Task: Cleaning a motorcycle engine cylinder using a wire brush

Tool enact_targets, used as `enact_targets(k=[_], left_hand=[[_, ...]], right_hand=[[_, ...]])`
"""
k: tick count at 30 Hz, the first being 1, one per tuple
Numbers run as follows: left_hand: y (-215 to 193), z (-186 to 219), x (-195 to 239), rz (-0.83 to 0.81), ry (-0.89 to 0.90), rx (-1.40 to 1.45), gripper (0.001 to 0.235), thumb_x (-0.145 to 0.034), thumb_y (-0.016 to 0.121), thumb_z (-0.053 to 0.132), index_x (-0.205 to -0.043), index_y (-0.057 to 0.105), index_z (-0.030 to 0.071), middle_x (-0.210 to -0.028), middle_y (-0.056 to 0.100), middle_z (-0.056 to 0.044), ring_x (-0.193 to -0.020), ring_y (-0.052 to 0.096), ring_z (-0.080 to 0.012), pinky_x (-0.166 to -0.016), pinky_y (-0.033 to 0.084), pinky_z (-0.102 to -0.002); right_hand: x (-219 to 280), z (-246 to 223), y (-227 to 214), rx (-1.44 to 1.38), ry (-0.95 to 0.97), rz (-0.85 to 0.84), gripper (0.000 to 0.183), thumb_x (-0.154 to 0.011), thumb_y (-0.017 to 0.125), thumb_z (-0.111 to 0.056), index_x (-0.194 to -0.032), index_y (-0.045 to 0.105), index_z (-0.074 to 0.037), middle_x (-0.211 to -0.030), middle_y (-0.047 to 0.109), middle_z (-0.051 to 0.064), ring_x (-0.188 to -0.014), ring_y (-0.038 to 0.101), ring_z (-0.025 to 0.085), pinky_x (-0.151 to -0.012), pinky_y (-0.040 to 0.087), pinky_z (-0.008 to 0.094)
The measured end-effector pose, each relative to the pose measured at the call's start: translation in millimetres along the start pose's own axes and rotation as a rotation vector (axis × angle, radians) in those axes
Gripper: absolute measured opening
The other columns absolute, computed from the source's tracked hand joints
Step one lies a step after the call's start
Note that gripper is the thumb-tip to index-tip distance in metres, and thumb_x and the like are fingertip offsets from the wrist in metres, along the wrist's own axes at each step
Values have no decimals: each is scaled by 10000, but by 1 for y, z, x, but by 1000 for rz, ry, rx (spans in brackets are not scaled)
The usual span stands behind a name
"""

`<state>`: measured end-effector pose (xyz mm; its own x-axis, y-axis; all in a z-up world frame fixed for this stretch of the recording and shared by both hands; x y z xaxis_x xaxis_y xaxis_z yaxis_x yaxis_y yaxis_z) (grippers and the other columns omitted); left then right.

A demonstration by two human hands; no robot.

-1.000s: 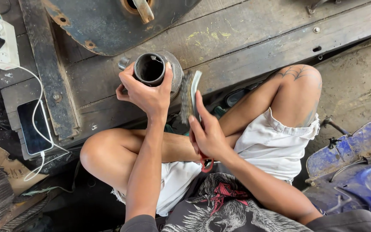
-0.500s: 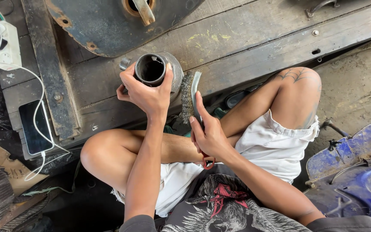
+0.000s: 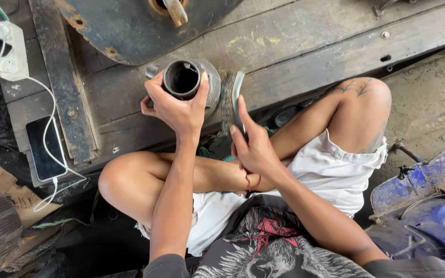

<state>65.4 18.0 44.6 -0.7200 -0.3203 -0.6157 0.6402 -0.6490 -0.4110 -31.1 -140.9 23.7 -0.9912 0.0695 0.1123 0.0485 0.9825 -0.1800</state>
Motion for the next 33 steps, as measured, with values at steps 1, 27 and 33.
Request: enact_targets(k=[1, 27, 33], left_hand=[[-3, -1, 3, -5, -3, -5, 621, -684, 928, 397, -1043, 505, 117, -1060, 668, -31, -860, 719, -265, -955, 251, -447], [0, 5, -5, -45, -36, 5, 619, -685, 919, 384, -1017, 484, 94, -1049, 640, -52, -938, 676, -259, -985, 241, -473], [2, 3, -9, -64, -19, 39, 597, -679, 917, 354, -1008, 486, 104, -1037, 653, -51, -890, 686, -273, -985, 238, -474]], right_hand=[[-4, 3, 1, -2, 6, -3, 651, -976, 453, -16, -1587, 229, -8, -523, 661, 144, -329, 626, 237, -257, 532, 296], [4, 12, -4, -311, 127, -131, 660, -1003, 409, 18, -1613, 193, -108, -488, 580, 185, -262, 507, 194, -204, 452, 287], [-25, 11, -13, -292, 35, -152, 656, -1015, 408, 33, -1616, 172, -77, -493, 579, 169, -271, 501, 188, -216, 435, 269]])
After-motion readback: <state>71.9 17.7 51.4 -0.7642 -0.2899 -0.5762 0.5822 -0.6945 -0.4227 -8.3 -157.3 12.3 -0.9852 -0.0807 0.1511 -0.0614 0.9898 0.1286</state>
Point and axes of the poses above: each hand's wrist, its own x-axis away from the middle knuckle, its own y-axis out of the palm, z = x × y, the point moved 8 cm from there along -x, towards the middle knuckle
